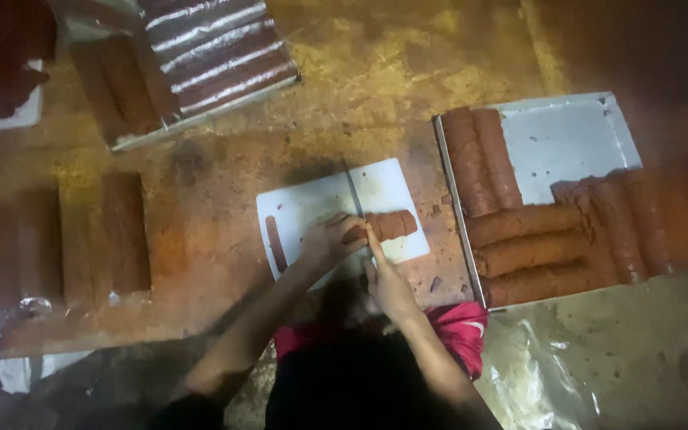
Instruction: Cutting long food rolls into smaller segments and arranging them on a tray
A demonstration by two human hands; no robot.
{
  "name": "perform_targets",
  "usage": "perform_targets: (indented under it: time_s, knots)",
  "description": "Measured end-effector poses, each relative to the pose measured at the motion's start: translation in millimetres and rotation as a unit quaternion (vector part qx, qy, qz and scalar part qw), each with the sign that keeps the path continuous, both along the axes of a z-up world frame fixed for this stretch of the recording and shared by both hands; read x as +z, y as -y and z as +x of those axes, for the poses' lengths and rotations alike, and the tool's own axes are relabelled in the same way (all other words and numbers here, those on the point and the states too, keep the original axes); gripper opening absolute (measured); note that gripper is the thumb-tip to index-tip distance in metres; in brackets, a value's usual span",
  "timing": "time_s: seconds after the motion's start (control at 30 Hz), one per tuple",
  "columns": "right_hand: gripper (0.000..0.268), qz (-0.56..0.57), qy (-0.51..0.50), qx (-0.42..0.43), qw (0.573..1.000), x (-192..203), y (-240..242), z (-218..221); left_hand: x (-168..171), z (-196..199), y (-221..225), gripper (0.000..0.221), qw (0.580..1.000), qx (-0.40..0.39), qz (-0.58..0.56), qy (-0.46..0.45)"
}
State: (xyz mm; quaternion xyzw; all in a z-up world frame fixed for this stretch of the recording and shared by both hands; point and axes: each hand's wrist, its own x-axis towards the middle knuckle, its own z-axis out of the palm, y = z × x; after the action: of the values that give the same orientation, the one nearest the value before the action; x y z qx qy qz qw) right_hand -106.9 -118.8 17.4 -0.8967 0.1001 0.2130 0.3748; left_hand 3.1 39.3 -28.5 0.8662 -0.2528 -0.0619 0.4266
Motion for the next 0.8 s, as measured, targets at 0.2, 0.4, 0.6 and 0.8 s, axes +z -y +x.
perform_targets:
  time_s: [0.2,0.4,0.6,0.8]
  knots:
    - [0.065,0.029,0.032,-0.035,0.998,20.8,7.1,-86.3,9.6,-2.3,0.4,0.031,0.997,0.036,0.06,0.016]
    - [0.068,-0.076,-0.101,-0.034,0.991,41.3,29.0,-152.1,16.2,2.0,-18.4,0.041,0.994,-0.072,0.005,0.079]
    - [0.077,-0.11,-0.15,-0.021,0.982,104.9,30.4,-153.8,24.5,-12.3,-34.9,0.039,0.988,-0.073,-0.04,0.128]
    - [0.073,-0.156,-0.054,0.032,0.986,81.5,18.8,-135.8,22.3,-14.9,-27.0,0.03,0.991,-0.04,-0.037,0.121]
